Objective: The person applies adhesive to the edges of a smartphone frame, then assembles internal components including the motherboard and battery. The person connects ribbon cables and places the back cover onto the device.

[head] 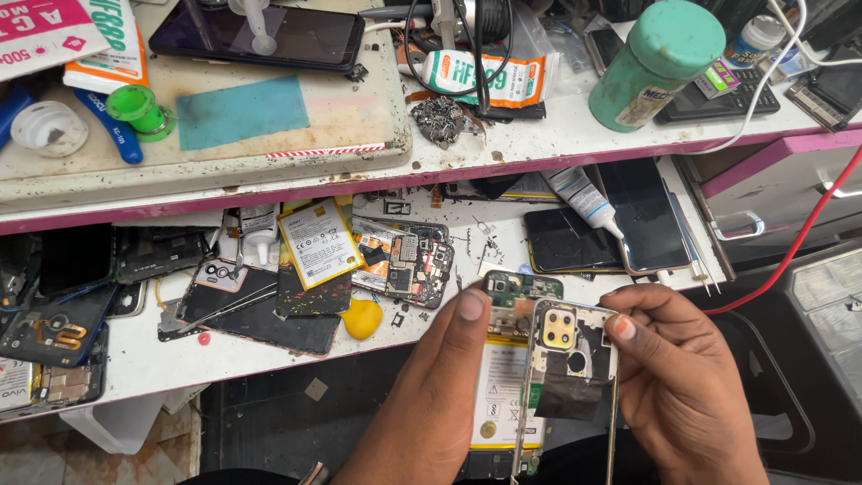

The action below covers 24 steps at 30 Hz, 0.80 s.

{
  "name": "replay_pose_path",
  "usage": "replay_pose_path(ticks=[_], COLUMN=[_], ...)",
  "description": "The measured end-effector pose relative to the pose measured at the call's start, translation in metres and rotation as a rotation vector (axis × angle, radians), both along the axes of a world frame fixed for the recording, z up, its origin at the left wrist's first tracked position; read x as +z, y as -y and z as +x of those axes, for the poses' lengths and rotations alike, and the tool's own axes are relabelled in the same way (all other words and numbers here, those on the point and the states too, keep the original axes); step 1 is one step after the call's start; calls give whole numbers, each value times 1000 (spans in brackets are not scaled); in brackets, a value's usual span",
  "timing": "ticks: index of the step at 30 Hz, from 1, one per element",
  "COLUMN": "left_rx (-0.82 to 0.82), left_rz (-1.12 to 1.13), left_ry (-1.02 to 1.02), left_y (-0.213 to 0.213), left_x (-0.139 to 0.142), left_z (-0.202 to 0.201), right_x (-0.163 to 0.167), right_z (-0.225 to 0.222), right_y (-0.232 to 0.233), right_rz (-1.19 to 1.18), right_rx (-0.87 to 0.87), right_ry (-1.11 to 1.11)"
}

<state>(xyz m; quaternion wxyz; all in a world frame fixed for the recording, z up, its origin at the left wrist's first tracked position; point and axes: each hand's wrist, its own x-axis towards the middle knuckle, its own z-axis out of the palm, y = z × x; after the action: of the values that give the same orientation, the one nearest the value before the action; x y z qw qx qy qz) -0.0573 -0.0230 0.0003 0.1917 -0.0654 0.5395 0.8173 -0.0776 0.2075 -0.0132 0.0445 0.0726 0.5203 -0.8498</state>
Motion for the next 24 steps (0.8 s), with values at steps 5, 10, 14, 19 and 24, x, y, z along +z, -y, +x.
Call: replay_pose_path(ticks=[5, 10, 14, 19, 24], left_rx=[23, 58, 67, 65, 74], left_rz=[-50, 206, 310, 267, 230], left_ry=[34, 133, 199, 94, 89], left_y=[-2, -4, -6, -7, -6], left_x=[2, 3, 4, 4, 3], left_z=[1, -4, -6, -5, -6], right_x=[-2, 3, 2, 2, 2], right_z=[-1, -4, -4, -3, -3], right_y=[-3, -11, -13, -11, -8], right_rz=[13, -168, -150, -230, -246], right_rx=[-30, -93, -173, -118, -113], right_ry=[-5, -14, 18, -5, -36])
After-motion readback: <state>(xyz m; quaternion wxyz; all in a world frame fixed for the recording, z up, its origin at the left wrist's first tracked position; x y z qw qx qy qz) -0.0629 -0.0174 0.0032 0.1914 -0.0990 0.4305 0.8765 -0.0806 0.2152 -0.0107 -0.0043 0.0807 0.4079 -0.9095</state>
